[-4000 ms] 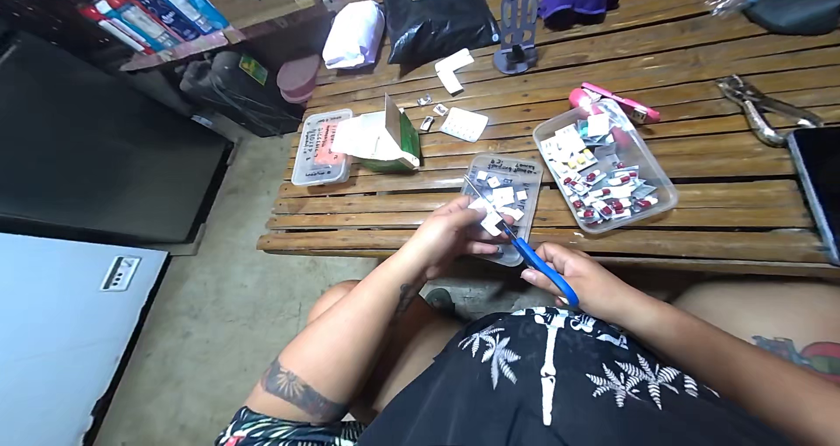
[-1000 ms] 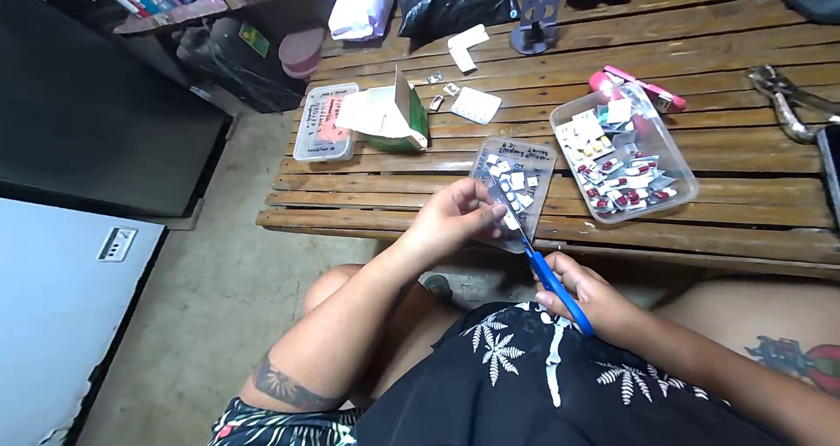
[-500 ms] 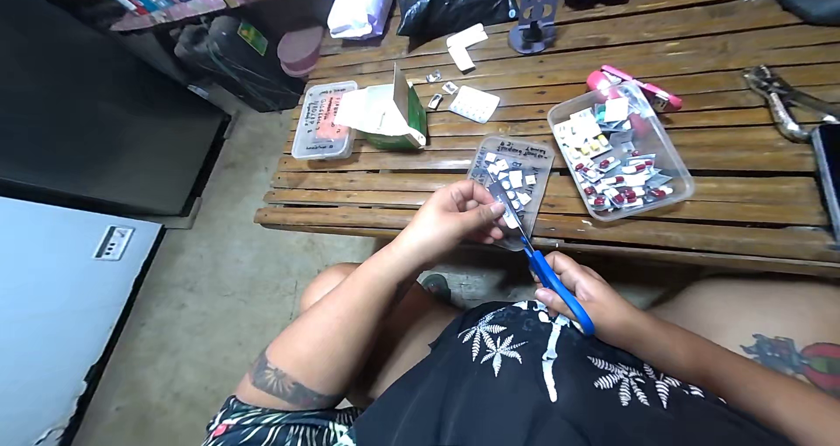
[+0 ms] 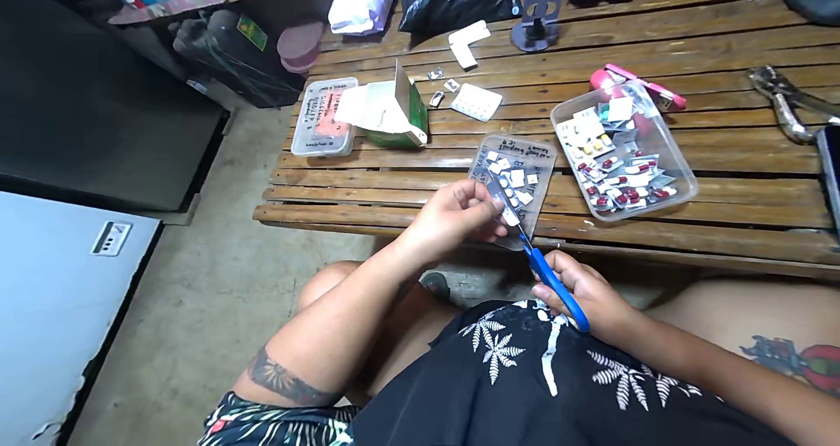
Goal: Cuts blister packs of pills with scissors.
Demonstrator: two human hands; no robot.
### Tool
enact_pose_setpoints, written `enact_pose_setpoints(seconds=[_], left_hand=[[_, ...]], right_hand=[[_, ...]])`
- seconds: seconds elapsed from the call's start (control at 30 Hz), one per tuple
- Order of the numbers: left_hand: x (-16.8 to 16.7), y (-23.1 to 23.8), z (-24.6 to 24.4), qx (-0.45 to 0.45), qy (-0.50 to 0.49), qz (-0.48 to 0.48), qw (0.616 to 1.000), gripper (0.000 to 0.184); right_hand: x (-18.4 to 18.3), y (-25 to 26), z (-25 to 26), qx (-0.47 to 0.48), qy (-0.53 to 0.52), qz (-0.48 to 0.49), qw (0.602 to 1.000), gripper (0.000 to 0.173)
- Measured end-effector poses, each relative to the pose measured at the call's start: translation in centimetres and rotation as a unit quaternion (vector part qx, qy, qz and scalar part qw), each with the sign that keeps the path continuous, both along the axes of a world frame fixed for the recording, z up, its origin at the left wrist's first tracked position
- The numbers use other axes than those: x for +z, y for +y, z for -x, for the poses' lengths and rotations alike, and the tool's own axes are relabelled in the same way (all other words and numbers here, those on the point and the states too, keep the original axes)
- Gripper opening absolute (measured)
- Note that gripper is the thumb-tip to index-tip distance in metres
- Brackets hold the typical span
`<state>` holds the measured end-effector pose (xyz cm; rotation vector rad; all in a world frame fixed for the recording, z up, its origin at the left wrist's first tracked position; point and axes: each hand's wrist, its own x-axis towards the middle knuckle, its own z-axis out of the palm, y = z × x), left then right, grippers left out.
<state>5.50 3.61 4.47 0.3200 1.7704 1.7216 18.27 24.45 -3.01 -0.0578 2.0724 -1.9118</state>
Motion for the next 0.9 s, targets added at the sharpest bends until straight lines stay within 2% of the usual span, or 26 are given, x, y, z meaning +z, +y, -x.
enact_pose_setpoints(seconds=[0.47, 0.9], left_hand=[[-0.8, 0.6, 1.4, 0.019, -0.055, 0.006, 0.998, 0.007], [-1.2, 0.8, 1.9, 0.016, -0.038, 0.02, 0.999, 0.011]], right_hand=[[0.0, 0.3, 1.1, -0.021, -0.027, -0.007, 0.999, 0.031], [0.2, 0.7, 1.8, -0.019, -0.076, -0.013, 0.997, 0.03]])
